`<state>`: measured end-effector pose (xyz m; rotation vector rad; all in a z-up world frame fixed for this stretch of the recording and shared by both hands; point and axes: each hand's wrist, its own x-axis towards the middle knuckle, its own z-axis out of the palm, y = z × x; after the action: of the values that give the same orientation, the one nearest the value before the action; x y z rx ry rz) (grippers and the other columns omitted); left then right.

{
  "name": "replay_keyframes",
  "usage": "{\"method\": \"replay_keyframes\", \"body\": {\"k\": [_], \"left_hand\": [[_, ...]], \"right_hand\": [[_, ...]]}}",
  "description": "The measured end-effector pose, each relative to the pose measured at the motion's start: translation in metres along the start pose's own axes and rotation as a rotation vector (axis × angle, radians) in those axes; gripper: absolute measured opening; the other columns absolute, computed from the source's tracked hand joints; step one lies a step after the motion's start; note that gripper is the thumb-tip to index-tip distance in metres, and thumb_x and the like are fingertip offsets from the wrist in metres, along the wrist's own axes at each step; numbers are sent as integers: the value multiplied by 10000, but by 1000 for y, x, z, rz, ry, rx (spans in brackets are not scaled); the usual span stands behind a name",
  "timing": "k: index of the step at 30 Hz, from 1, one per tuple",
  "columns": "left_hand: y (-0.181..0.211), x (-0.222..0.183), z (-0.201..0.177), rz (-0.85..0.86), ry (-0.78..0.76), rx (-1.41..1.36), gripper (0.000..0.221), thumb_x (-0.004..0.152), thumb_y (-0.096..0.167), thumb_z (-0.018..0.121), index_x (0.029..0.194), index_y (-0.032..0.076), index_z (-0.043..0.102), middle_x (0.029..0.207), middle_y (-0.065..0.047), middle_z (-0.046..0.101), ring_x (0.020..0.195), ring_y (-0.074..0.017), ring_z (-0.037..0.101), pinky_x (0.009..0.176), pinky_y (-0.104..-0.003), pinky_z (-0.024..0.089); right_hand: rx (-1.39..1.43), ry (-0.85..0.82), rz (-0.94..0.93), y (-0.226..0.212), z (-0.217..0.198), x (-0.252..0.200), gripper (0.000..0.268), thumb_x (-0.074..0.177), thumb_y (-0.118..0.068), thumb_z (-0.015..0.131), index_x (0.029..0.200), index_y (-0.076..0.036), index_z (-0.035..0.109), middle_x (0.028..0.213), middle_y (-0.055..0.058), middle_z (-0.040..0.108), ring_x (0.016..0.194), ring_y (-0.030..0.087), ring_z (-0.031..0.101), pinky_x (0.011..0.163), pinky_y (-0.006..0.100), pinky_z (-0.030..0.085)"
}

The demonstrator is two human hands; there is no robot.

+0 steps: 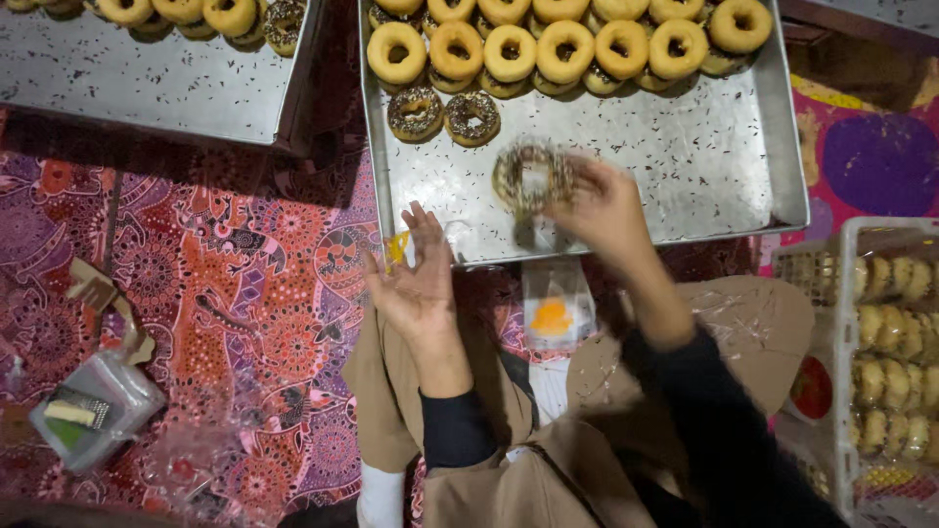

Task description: The person sits on a patterned mat and repeatedly picks donuts from a metal tray, places them into small clear plastic bags, and then places the filled bags into a white plastic crate. The person handles both plain and chocolate-sprinkled donuts.

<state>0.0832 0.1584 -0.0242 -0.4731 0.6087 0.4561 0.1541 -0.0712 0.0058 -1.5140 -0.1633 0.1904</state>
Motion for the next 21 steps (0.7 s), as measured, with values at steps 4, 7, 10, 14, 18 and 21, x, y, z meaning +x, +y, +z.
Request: {"method": "replay_keyframes", "body": {"k": [4, 7, 10, 14, 18, 21], "left_hand": [[-36, -31, -34, -20, -150, 120, 327, 989, 294, 585, 1206, 80, 466, 1460, -267, 489, 1418, -464, 488, 1162, -656, 397], [-68, -72, -76, -163, -652, 353, 373, 1007, 320, 615, 1145, 21, 442, 1517, -272, 403, 1447, -487, 442, 1216, -670, 363], [-69, -90, -87, -131, -546, 415, 538, 1025, 304, 608, 1505, 157, 416, 1578, -230, 377, 1422, -439, 422, 1178, -553, 364], [-50, -118, -94, 18, -644, 911, 667, 979, 160, 602, 1566, 229, 294, 1565, -152, 396, 1408, -367, 444, 1170, -535, 355], [-38, -146, -113, 385, -589, 1181, 498, 1037, 176, 587, 1492, 61, 418, 1482, -121, 486, 1359, -214, 505, 1199, -414, 348], [-22, -162, -94, 486, -1061, 1490, 185, 1100, 161, 525, 1201, 62, 643, 1176, -73, 618, 1173, -165, 597, 1323, -363, 295]], "right_hand": [[-550, 92, -153, -51, 20, -120, 684, 608, -63, 943, 1242, 4, 698, 1157, 143, 730, 1064, 215, 716, 954, 365, 563], [-555, 151, -245, -42, 26, -146, 572, 751, -105, 867, 1293, -20, 704, 1253, 137, 746, 1108, 215, 742, 943, 350, 584], [-528, -64, -229, -36, 22, -153, 606, 844, -117, 817, 1386, 64, 617, 1229, 197, 678, 1048, 292, 665, 887, 368, 543], [-409, -17, -425, -65, 15, -164, 372, 882, -67, 777, 1234, 16, 691, 1119, 174, 713, 1035, 280, 697, 905, 360, 553], [-526, -374, -413, -90, 6, -171, 245, 849, -57, 762, 1092, -30, 771, 1019, 121, 765, 940, 232, 748, 820, 354, 603], [-535, -587, -360, -103, -15, -171, 269, 818, -85, 782, 1074, -3, 779, 996, 112, 782, 893, 228, 765, 775, 362, 607]]}}
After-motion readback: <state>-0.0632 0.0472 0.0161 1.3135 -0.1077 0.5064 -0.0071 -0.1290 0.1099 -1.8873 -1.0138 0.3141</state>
